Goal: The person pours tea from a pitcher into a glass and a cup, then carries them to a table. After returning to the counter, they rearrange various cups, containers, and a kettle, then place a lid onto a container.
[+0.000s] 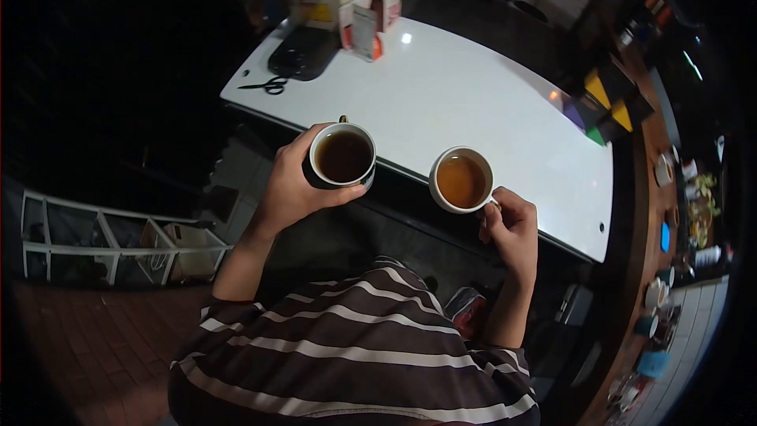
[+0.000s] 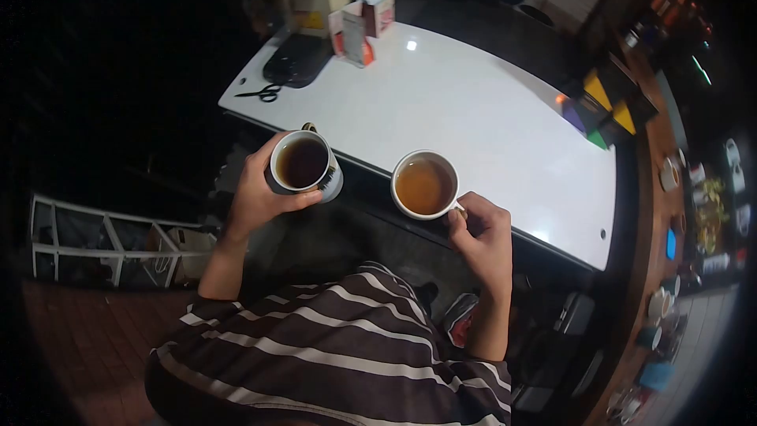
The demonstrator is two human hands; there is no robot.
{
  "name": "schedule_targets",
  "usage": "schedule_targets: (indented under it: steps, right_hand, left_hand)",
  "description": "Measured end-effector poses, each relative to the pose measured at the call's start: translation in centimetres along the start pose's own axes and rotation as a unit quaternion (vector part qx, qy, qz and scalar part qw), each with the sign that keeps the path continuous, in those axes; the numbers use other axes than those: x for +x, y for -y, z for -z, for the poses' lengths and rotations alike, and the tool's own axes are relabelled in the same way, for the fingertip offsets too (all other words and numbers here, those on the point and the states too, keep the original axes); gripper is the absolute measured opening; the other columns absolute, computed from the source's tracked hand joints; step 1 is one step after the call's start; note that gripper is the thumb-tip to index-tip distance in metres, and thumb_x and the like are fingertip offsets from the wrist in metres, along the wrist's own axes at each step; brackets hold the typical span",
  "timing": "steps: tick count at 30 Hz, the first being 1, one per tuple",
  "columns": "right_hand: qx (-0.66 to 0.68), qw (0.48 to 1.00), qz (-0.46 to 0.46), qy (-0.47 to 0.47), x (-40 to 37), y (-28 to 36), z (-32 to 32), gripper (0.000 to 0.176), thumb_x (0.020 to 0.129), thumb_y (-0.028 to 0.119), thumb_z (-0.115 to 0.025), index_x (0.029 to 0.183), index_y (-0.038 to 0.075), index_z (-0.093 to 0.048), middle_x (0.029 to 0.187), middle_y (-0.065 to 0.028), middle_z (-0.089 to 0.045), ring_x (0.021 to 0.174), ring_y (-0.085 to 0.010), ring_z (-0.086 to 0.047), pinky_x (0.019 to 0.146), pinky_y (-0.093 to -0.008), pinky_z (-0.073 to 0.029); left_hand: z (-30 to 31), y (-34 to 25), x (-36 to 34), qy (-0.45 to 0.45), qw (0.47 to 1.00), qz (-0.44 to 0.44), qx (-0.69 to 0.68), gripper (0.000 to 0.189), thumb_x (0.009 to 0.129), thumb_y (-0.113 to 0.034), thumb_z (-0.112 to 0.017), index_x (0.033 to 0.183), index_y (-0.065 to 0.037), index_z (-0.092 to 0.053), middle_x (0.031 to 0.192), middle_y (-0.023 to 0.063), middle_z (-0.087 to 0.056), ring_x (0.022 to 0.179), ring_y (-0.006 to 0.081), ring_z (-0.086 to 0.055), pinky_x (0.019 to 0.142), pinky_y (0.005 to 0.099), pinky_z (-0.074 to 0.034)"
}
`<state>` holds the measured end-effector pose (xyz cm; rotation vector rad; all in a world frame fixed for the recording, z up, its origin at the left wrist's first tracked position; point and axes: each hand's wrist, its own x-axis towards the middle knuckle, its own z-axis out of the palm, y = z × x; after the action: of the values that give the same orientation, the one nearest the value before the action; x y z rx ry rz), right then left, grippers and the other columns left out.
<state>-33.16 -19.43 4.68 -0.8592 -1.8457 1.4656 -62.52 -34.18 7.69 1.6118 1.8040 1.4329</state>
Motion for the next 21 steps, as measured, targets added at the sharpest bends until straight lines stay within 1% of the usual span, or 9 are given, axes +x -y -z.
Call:
schedule_targets:
  steps: [3,7,8,9,11,13,15,18,21]
  right_hand:
    - [-0.013,0.999,0.012,0.045,3.6,-0.1,-5.1,0.017,0.088,0.006,-0.063,0.075,-0.003,-0.059,0.064,0.0005,-0.051,0.057,-0.0050,-0.045,0.053,-0.0232,-0.036]
    - [-0.040,0.992,0.047,0.109,8.5,0.6,-12.0,0.017,0.086,0.006,-0.064,0.074,-0.005,-0.057,0.065,-0.0005,-0.051,0.057,-0.0058,-0.042,0.054,-0.0240,-0.034]
    - [-0.058,0.984,0.077,0.151,10.1,-0.1,-13.5,0.025,0.095,0.012,-0.062,0.075,-0.005,-0.060,0.069,-0.0022,-0.051,0.051,-0.0086,-0.054,0.048,-0.0238,-0.042]
    - [-0.056,0.980,0.079,0.172,11.4,0.0,-15.3,0.025,0.095,0.012,-0.062,0.075,-0.005,-0.060,0.069,-0.0022,-0.051,0.051,-0.0086,-0.054,0.048,-0.0238,-0.042]
    - [-0.035,0.977,0.064,0.202,13.8,0.6,-19.1,0.026,0.095,0.012,-0.062,0.076,-0.005,-0.060,0.070,-0.0022,-0.051,0.051,-0.0086,-0.054,0.048,-0.0239,-0.042]
    - [-0.004,0.968,0.053,0.243,16.1,1.4,-23.2,0.027,0.095,0.012,-0.062,0.075,-0.005,-0.059,0.070,-0.0023,-0.051,0.052,-0.0086,-0.054,0.048,-0.0235,-0.042]
    - [-0.001,0.965,0.039,0.259,18.4,1.9,-27.1,0.018,0.088,-0.002,-0.061,0.071,-0.007,-0.056,0.068,-0.0033,-0.053,0.055,-0.0068,-0.054,0.049,-0.0232,-0.043]
    - [0.006,0.953,0.075,0.292,22.5,2.0,-32.5,0.017,0.087,-0.003,-0.062,0.072,-0.008,-0.056,0.069,-0.0039,-0.053,0.055,-0.0069,-0.054,0.050,-0.0228,-0.044]
    - [0.029,0.943,0.064,0.325,26.6,2.0,-37.6,0.015,0.087,-0.004,-0.062,0.074,-0.009,-0.056,0.071,-0.0044,-0.054,0.056,-0.0071,-0.056,0.051,-0.0228,-0.045]
  left_hand:
    - [4.5,2.0,-1.1,-0.036,0.999,0.024,0.006,0.064,0.068,-0.023,-0.091,0.119,0.001,-0.061,0.104,0.0108,-0.073,0.098,0.0191,-0.071,0.090,0.0327,-0.054]
    - [9.5,4.9,-2.9,-0.090,0.993,0.075,0.035,0.065,0.064,-0.017,-0.089,0.120,-0.001,-0.060,0.108,0.0077,-0.068,0.103,0.0153,-0.065,0.093,0.0304,-0.050]
    - [10.5,5.6,-3.4,-0.113,0.989,0.099,0.002,0.064,0.065,-0.014,-0.088,0.121,-0.001,-0.060,0.111,0.0071,-0.067,0.105,0.0151,-0.064,0.095,0.0305,-0.049]
    - [11.6,6.4,-3.8,-0.130,0.985,0.111,0.008,0.064,0.065,-0.014,-0.088,0.121,-0.001,-0.060,0.111,0.0071,-0.067,0.105,0.0151,-0.064,0.095,0.0305,-0.049]
    - [14.0,8.3,-4.6,-0.177,0.979,0.102,0.024,0.065,0.065,-0.024,-0.091,0.119,-0.002,-0.062,0.107,0.0097,-0.072,0.101,0.0187,-0.069,0.091,0.0324,-0.053]
    - [16.6,10.0,-5.4,-0.206,0.970,0.129,0.030,0.064,0.066,-0.025,-0.091,0.119,-0.002,-0.062,0.108,0.0096,-0.072,0.101,0.0185,-0.069,0.091,0.0323,-0.053]
    - [19.1,11.8,-5.8,-0.240,0.959,0.145,0.032,0.063,0.067,-0.026,-0.091,0.118,-0.002,-0.063,0.109,0.0096,-0.072,0.101,0.0186,-0.070,0.091,0.0324,-0.053]
    - [23.5,13.8,-5.7,-0.272,0.950,0.145,0.055,0.063,0.066,-0.024,-0.092,0.118,-0.002,-0.063,0.109,0.0094,-0.072,0.101,0.0187,-0.070,0.091,0.0328,-0.053]
    - [27.8,15.8,-5.2,-0.293,0.940,0.161,0.068,0.063,0.065,-0.020,-0.092,0.119,-0.003,-0.063,0.109,0.0092,-0.072,0.102,0.0184,-0.070,0.092,0.0328,-0.052]
